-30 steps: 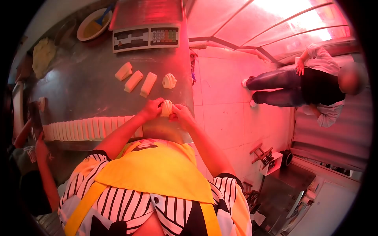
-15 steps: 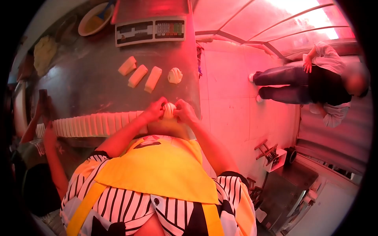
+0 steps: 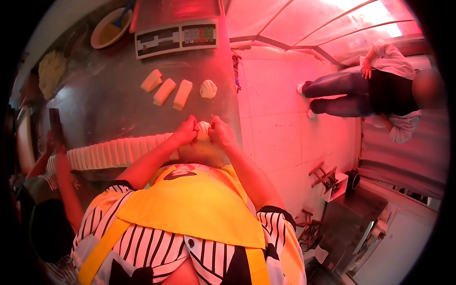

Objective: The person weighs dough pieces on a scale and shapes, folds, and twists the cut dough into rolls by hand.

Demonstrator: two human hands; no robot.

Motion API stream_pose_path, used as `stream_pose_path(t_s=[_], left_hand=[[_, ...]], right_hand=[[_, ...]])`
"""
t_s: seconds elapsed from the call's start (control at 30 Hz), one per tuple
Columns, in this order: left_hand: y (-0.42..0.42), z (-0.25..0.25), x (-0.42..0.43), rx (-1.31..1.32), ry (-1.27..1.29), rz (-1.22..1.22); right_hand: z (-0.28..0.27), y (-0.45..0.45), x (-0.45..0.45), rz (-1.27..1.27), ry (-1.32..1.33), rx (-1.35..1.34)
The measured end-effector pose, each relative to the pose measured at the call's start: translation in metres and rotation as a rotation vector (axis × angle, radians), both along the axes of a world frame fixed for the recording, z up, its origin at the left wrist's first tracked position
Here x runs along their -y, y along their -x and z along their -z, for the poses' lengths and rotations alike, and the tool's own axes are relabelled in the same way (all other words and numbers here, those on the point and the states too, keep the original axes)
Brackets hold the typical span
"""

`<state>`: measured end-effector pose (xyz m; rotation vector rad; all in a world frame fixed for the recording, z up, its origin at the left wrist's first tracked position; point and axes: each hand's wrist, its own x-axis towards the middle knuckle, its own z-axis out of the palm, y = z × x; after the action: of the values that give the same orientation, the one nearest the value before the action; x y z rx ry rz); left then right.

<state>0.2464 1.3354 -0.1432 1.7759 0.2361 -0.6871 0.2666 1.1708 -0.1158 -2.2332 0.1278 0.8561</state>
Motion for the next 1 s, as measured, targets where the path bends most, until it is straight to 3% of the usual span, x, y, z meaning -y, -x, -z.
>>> stream_pose_path(t_s=[0.1,0.17,0.27,0.43,0.5,0.57,0.63,0.67,0.73,0.8,0.87,0.93,1.0], left_hand=[[-0.002,-0.008,0.000,0.050,-0.145,0.039],[0.002,0.003,0.003,0.035,-0.183,-0.003],[0.013,0.051,0.009,0.400,-0.474,-0.025],[0.017,0.038,0.014,0.322,-0.458,-0.068],[0.021,0.028,0.015,0.234,-0.386,-0.092],[0.019,0.024,0.009,0.127,-0.264,-0.112],[0.014,-0.005,0.010,-0.039,-0.182,-0.113],[0.012,-0.015,0.008,-0.124,-0.139,-0.112],[0.009,-0.013,-0.017,-0.009,-0.090,0.065],[-0.007,-0.033,-0.048,-0.013,-0.064,0.028],[-0.032,-0.026,-0.095,0.405,-0.304,-0.222],[-0.059,-0.016,-0.129,0.658,-0.803,-0.327],[-0.081,0.015,-0.151,0.598,-0.787,-0.307]], right_hand=[[0.057,0.008,0.011,-0.186,0.078,0.597],[0.051,0.005,0.013,-0.186,0.062,0.509],[0.047,0.004,0.009,-0.241,0.097,0.503],[0.058,0.004,0.008,-0.284,0.130,0.589],[0.092,-0.007,0.022,-0.120,-0.142,0.105],[0.081,-0.018,0.022,-0.075,-0.247,-0.026],[0.012,-0.007,0.021,-0.161,-0.179,0.188],[0.011,-0.004,0.017,-0.312,-0.031,0.401],[-0.016,0.008,0.005,-0.468,-0.004,0.544],[-0.025,0.020,-0.011,-0.601,0.036,0.610],[-0.013,0.024,-0.022,-0.640,0.121,0.645],[0.002,0.029,-0.028,-0.652,0.157,0.704],[0.019,0.032,-0.027,-0.669,0.155,0.791]])
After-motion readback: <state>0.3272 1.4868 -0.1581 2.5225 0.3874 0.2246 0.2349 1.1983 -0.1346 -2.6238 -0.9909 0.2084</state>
